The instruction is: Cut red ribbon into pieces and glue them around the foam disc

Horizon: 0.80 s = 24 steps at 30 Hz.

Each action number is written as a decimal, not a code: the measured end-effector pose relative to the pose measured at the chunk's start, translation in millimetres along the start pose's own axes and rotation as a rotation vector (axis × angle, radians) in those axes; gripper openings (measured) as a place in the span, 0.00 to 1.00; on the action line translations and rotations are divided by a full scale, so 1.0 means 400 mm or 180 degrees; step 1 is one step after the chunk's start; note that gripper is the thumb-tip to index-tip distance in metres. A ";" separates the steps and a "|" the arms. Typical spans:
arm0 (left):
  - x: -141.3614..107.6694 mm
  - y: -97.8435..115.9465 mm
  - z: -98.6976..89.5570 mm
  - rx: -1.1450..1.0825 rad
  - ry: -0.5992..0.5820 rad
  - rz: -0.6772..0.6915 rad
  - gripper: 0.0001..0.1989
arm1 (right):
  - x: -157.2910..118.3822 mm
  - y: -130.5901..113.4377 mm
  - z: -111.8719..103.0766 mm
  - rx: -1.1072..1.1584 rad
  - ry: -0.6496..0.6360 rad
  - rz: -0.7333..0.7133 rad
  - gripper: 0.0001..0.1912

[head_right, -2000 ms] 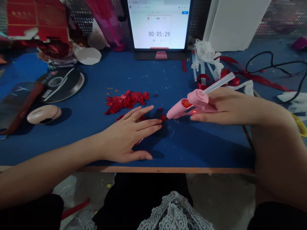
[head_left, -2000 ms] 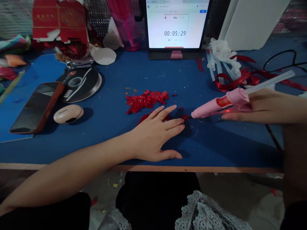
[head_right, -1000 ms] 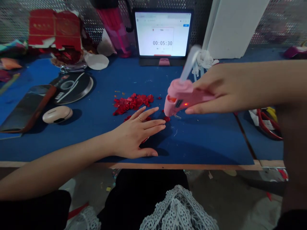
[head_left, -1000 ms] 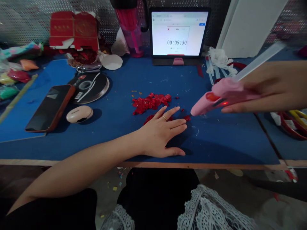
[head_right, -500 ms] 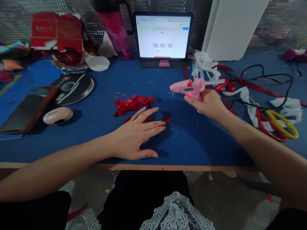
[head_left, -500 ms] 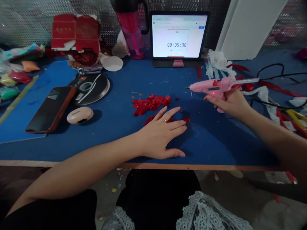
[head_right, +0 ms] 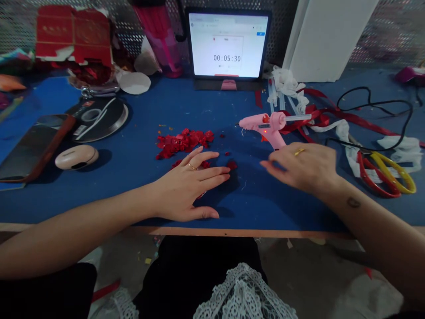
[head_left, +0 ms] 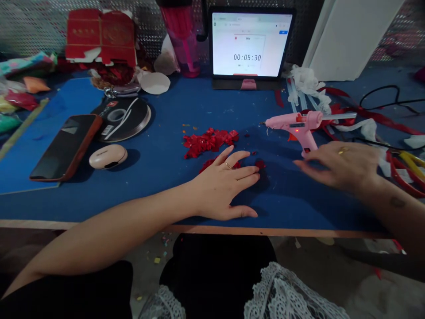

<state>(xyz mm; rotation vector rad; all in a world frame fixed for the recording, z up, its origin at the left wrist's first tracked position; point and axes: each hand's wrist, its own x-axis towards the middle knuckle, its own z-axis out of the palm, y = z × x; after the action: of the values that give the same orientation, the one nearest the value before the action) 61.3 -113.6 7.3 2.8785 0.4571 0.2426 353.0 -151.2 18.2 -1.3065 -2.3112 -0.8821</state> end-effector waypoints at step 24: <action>0.000 0.024 -0.005 0.0466 0.2363 0.0082 0.05 | 0.058 -0.092 -0.002 0.1084 0.1008 -0.1352 0.06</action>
<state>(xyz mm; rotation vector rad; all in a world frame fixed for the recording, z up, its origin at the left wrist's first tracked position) 63.5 -122.3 11.7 2.8412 0.5661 1.3470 309.8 -150.9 19.0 -0.5049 -2.3751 -0.7068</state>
